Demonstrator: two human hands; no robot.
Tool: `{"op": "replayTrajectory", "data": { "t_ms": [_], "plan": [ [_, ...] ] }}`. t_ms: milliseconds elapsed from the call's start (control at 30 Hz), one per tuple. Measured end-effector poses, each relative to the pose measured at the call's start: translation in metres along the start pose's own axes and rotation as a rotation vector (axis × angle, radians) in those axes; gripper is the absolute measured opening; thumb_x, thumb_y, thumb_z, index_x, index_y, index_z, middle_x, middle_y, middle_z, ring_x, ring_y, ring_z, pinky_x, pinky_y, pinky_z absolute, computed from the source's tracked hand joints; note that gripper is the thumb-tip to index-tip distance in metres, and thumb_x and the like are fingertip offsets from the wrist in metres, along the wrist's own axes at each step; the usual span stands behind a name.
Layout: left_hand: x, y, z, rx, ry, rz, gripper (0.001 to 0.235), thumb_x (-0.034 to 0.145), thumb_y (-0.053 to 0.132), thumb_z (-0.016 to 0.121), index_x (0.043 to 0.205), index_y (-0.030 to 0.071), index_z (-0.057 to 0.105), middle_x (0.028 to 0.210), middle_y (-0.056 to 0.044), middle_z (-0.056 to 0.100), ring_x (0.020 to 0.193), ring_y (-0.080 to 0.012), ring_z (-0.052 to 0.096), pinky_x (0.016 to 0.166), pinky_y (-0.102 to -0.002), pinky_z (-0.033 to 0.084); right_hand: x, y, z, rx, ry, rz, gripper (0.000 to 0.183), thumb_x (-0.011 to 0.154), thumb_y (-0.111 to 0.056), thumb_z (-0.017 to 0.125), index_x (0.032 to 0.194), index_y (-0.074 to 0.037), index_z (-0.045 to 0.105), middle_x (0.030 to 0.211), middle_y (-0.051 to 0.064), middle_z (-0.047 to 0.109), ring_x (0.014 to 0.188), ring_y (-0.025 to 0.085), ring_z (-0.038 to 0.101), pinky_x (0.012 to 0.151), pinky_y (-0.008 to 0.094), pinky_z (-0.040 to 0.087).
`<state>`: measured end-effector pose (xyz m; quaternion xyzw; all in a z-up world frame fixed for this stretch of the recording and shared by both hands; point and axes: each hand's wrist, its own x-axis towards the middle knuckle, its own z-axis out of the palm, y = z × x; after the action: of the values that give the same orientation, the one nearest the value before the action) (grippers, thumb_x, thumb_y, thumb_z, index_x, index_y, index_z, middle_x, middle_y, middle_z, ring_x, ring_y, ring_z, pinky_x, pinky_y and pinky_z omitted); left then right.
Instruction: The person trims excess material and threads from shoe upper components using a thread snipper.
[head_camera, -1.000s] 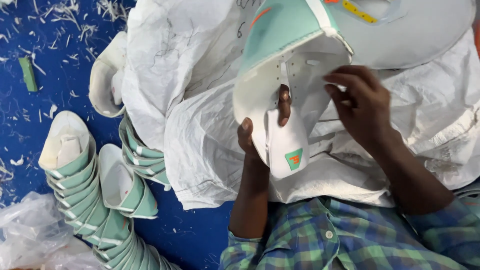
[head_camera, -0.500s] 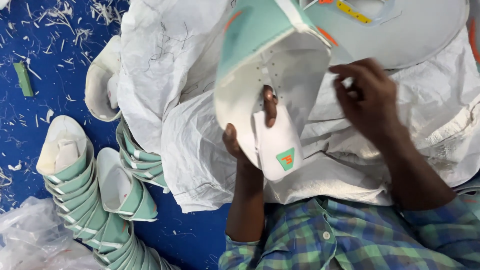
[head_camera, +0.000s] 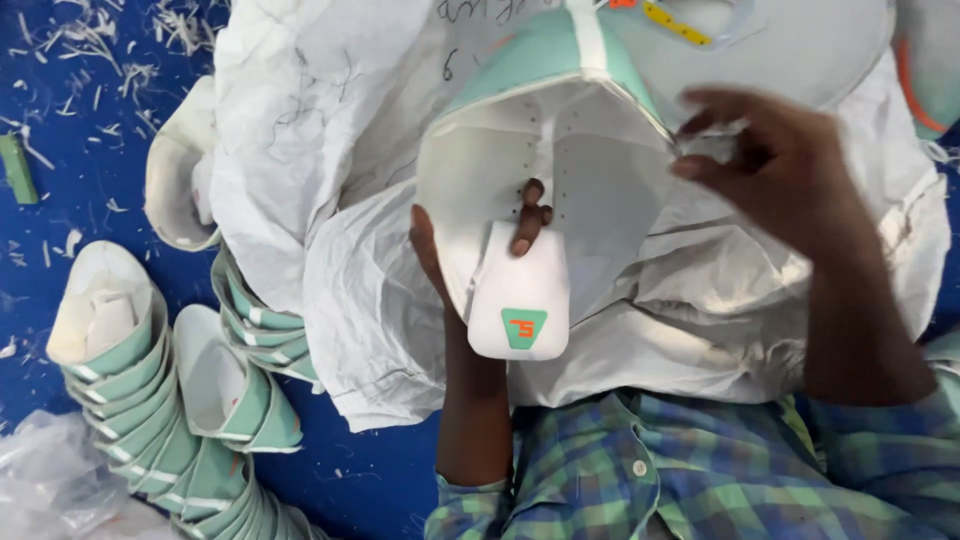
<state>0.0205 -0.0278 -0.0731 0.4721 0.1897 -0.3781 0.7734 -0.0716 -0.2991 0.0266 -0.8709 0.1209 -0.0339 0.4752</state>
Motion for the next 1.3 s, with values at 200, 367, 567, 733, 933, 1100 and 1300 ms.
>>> {"op": "replayTrajectory", "data": {
  "t_ms": [200, 367, 567, 733, 933, 1100, 1300],
  "plan": [
    [-0.013, 0.016, -0.013, 0.064, 0.063, -0.015, 0.076, 0.096, 0.05, 0.064, 0.154, 0.003, 0.046, 0.142, -0.018, 0.06, 0.115, -0.0256, 0.067, 0.099, -0.038, 0.053, -0.008, 0.018, 0.029, -0.148, 0.045, -0.051, 0.021, 0.103, -0.009, 0.082, 0.122, -0.003, 0.077, 0.102, 0.009, 0.077, 0.078, 0.012, 0.068, 0.067, 0.027, 0.053],
    [-0.01, 0.023, -0.012, 0.093, 0.063, -0.028, 0.076, 0.096, 0.05, 0.065, 0.154, 0.004, 0.046, 0.142, -0.018, 0.061, 0.114, -0.025, 0.067, 0.098, -0.037, 0.054, -0.009, 0.028, 0.029, -0.148, 0.074, -0.045, 0.015, 0.105, -0.011, 0.082, 0.115, -0.001, 0.075, 0.099, 0.009, 0.076, 0.082, 0.014, 0.071, 0.073, 0.027, 0.056],
    [-0.018, 0.039, -0.01, 0.464, 0.13, 0.155, 0.072, 0.096, 0.043, 0.067, 0.153, 0.006, 0.043, 0.141, -0.016, 0.059, 0.113, -0.0253, 0.067, 0.094, -0.037, 0.055, -0.006, 0.052, 0.043, -0.256, -0.006, 0.084, 0.021, 0.1, -0.019, 0.08, 0.113, -0.002, 0.077, 0.093, 0.013, 0.075, 0.079, 0.023, 0.073, 0.07, 0.033, 0.056],
    [-0.042, 0.024, 0.025, 1.182, 0.345, 0.972, 0.037, 0.105, 0.016, 0.074, 0.138, 0.007, 0.061, 0.126, -0.011, 0.065, 0.108, -0.0227, 0.065, 0.097, -0.035, 0.056, -0.001, 0.042, 0.047, -0.189, -0.049, 0.15, 0.023, 0.099, -0.022, 0.081, 0.112, -0.003, 0.076, 0.09, 0.013, 0.075, 0.076, 0.021, 0.072, 0.068, 0.033, 0.055],
    [-0.001, -0.051, 0.07, 0.797, -0.118, 0.598, 0.03, 0.093, 0.011, 0.075, 0.121, 0.005, 0.067, 0.115, -0.01, 0.07, 0.079, -0.0184, 0.072, 0.068, -0.032, 0.06, 0.001, 0.046, 0.048, -0.156, -0.043, 0.144, 0.021, 0.099, -0.019, 0.081, 0.108, -0.001, 0.075, 0.083, 0.009, 0.071, 0.069, 0.014, 0.063, 0.063, 0.03, 0.05],
    [0.01, -0.068, 0.074, 1.022, -0.039, 0.644, 0.024, 0.092, 0.015, 0.076, 0.113, 0.006, 0.068, 0.11, -0.012, 0.071, 0.077, -0.0281, 0.072, 0.072, -0.04, 0.057, -0.007, 0.053, 0.049, -0.103, -0.042, 0.209, 0.019, 0.098, -0.017, 0.079, 0.107, -0.001, 0.073, 0.075, 0.005, 0.065, 0.065, 0.011, 0.054, 0.059, 0.028, 0.044],
    [0.017, -0.08, 0.061, 1.013, -0.056, 0.791, 0.01, 0.096, 0.008, 0.07, 0.106, 0.007, 0.069, 0.102, -0.012, 0.071, 0.091, -0.0346, 0.071, 0.08, -0.043, 0.055, -0.003, 0.003, 0.038, -0.228, 0.014, -0.087, 0.045, 0.091, -0.018, 0.08, 0.128, 0.003, 0.064, 0.112, 0.016, 0.064, 0.091, 0.025, 0.065, 0.072, 0.035, 0.052]
  ]
}}
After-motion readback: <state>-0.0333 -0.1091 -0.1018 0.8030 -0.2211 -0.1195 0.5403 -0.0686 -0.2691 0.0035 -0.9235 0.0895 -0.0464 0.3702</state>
